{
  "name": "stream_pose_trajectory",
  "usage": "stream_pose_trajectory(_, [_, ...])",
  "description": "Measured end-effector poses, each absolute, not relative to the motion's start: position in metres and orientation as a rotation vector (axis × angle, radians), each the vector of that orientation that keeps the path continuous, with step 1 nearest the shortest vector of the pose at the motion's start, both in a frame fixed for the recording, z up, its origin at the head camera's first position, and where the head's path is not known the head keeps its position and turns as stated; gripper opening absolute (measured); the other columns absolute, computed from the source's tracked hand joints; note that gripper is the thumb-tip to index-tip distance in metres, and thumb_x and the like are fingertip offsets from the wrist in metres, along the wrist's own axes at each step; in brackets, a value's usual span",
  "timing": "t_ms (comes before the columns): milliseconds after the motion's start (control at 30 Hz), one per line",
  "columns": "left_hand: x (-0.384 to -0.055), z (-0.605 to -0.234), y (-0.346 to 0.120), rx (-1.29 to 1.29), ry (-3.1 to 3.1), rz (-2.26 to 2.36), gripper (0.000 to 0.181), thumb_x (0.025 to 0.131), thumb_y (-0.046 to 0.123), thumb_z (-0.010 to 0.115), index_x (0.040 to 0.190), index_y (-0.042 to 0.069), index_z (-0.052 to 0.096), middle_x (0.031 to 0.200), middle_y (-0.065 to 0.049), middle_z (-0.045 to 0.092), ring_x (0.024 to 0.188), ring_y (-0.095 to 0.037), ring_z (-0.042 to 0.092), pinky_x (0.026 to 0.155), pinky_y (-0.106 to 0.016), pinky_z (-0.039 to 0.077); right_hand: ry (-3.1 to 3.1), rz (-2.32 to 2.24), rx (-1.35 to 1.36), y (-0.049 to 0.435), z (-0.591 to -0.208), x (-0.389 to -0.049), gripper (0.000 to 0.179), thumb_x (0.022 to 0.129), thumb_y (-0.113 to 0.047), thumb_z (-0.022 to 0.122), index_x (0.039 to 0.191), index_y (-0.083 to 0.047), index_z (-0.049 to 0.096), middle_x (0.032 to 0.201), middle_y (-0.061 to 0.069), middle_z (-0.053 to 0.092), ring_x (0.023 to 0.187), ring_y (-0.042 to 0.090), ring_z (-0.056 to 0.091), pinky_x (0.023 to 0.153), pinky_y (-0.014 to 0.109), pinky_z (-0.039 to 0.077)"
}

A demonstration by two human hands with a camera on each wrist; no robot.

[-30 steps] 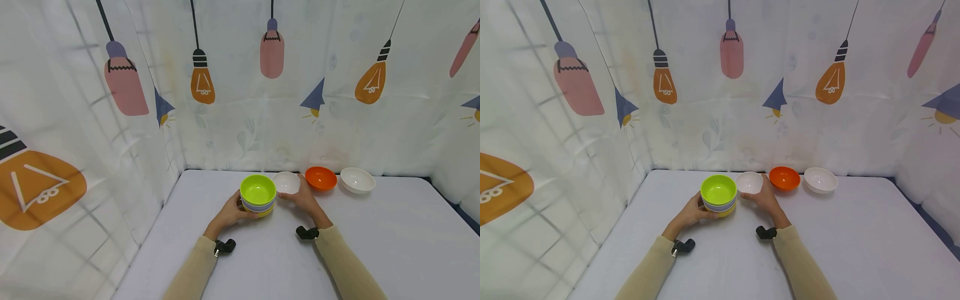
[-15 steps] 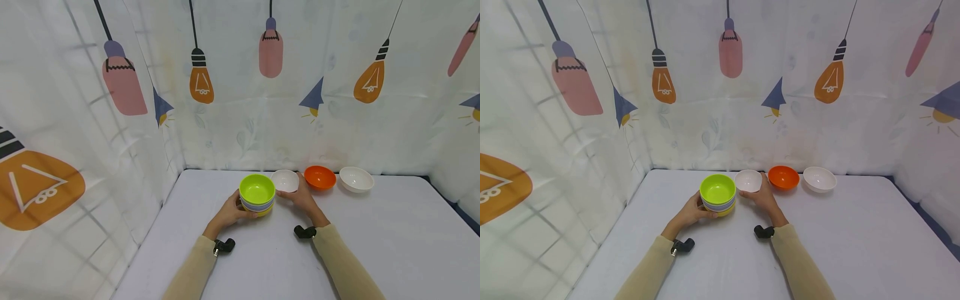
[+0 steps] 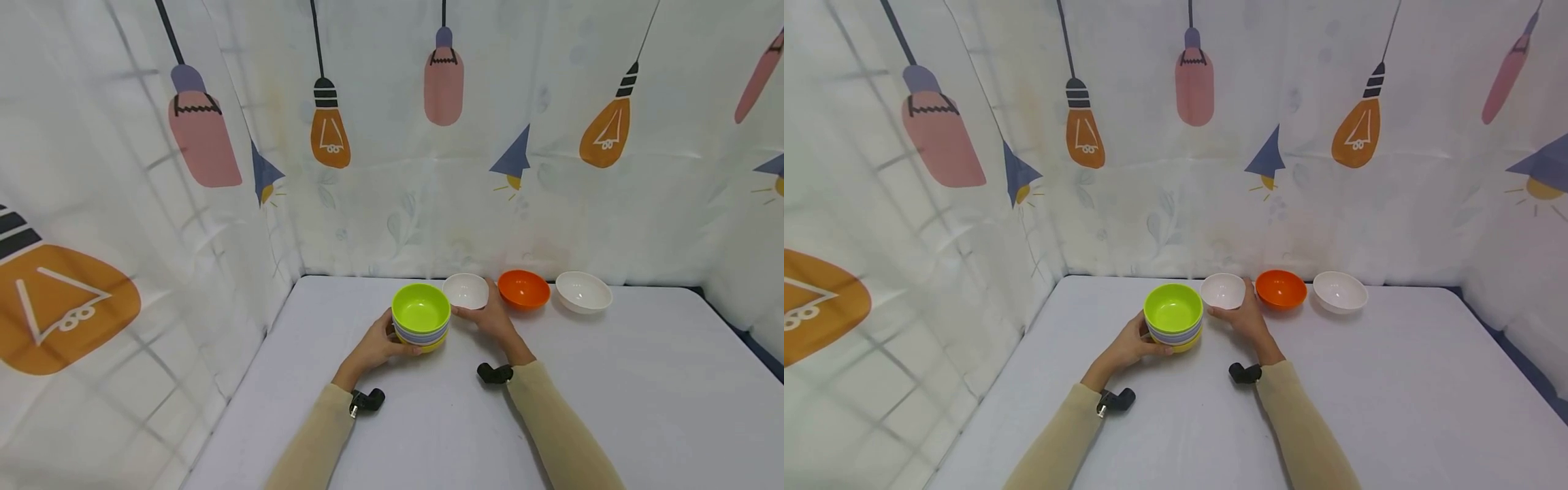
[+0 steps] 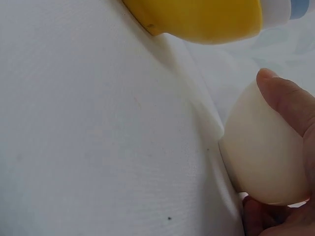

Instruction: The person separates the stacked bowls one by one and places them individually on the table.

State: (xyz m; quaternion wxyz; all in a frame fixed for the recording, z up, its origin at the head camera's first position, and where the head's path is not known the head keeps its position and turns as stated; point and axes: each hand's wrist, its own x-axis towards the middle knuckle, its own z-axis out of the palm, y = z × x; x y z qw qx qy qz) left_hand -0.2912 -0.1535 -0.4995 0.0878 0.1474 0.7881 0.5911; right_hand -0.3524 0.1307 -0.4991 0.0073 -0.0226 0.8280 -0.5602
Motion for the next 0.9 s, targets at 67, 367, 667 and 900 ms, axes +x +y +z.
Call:
stream_pose_trajectory(67, [-0.2912, -0.4990, -0.1532, 0.438, 2.341, 1.759, 0.098, 0.073, 0.016, 0.094, 0.153, 0.029, 0.040, 0.148, 0.005, 0.054, 0.136, -0.026, 0.054, 0.117, -0.050, 0.043, 2.590, -1.769, -0.081, 0.1301, -0.4988, -0.3529, 0.114, 0.077, -0.034, 0.092, 0.161, -0.014, 0.018, 0.158, 0.016, 0.035, 0.144, 0.038, 0.038, 0.121, 0.058, 0.035])
stream_pose_trajectory(367, [-0.2899, -0.4975, -0.1529, 0.446, 2.345, 1.758, 0.096, 0.073, 0.021, 0.094, 0.153, 0.030, 0.041, 0.147, 0.005, 0.054, 0.136, -0.026, 0.054, 0.117, -0.050, 0.043, 2.601, -1.750, -0.020, 0.1266, -0.4967, -0.3577, 0.113, 0.079, -0.033, 0.090, 0.162, -0.014, 0.015, 0.160, 0.017, 0.034, 0.145, 0.039, 0.037, 0.122, 0.058, 0.034])
stream_pose_trajectory(667, [-0.2909, -0.4988, -0.1537, 0.456, 2.341, 1.759, 0.095, 0.073, 0.021, 0.095, 0.151, 0.032, 0.042, 0.146, 0.007, 0.055, 0.135, -0.025, 0.055, 0.117, -0.049, 0.044, 2.604, -1.733, 0.008, 0.1251, -0.4926, -0.3576, 0.115, 0.082, -0.032, 0.088, 0.163, -0.014, 0.010, 0.163, 0.018, 0.030, 0.147, 0.040, 0.034, 0.123, 0.058, 0.032])
stream_pose_trajectory(900, [-0.2924, -0.4998, -0.1539, 0.455, 2.345, 1.755, 0.095, 0.073, 0.022, 0.095, 0.152, 0.031, 0.042, 0.146, 0.005, 0.055, 0.135, -0.026, 0.055, 0.117, -0.050, 0.043, 2.608, -1.703, 0.041, 0.1244, -0.4933, -0.3608, 0.119, 0.083, -0.037, 0.087, 0.164, -0.014, 0.004, 0.164, 0.021, 0.026, 0.148, 0.041, 0.032, 0.124, 0.059, 0.030])
